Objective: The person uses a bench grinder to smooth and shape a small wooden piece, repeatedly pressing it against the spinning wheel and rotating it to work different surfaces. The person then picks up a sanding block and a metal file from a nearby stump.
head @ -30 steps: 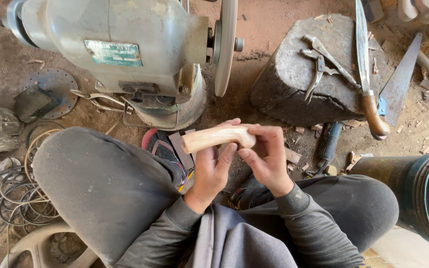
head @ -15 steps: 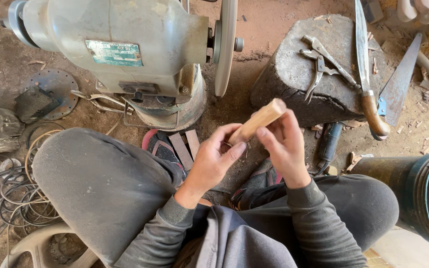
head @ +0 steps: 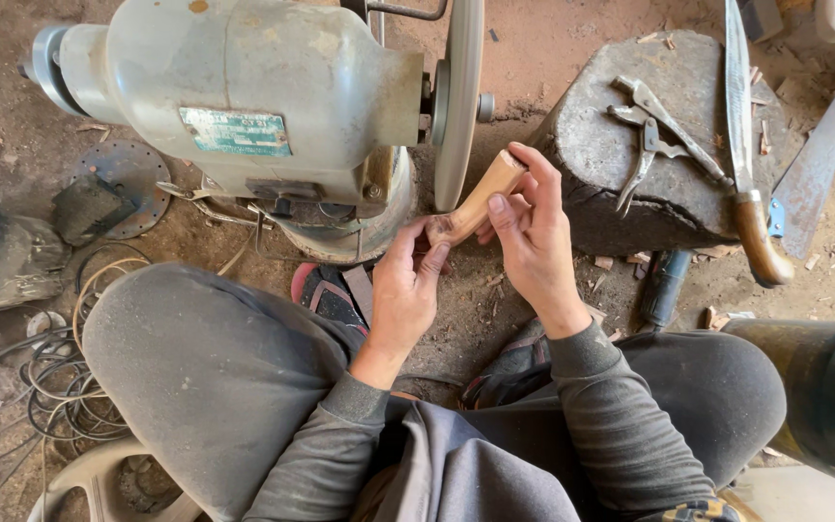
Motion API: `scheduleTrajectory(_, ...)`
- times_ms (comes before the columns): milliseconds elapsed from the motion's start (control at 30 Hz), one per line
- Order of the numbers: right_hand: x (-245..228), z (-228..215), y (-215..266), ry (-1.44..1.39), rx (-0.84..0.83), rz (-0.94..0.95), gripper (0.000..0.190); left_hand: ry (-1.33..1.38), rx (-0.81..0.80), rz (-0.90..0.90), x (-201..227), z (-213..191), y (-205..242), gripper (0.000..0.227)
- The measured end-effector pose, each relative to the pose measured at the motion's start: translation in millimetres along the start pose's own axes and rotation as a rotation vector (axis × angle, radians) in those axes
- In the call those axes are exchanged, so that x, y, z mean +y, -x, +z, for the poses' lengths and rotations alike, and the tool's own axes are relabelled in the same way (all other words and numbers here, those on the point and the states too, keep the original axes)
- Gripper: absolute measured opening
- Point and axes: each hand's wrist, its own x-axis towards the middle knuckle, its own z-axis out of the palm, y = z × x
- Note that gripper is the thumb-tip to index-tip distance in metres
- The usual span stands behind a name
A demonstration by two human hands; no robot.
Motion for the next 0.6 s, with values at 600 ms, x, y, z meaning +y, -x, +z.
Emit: scheduleTrajectory(600, -12, 12, 12, 0.448, 0.099, -0.33, 0.045, 0.87, -0.003, -0.337, -32, 12, -7, 0.041)
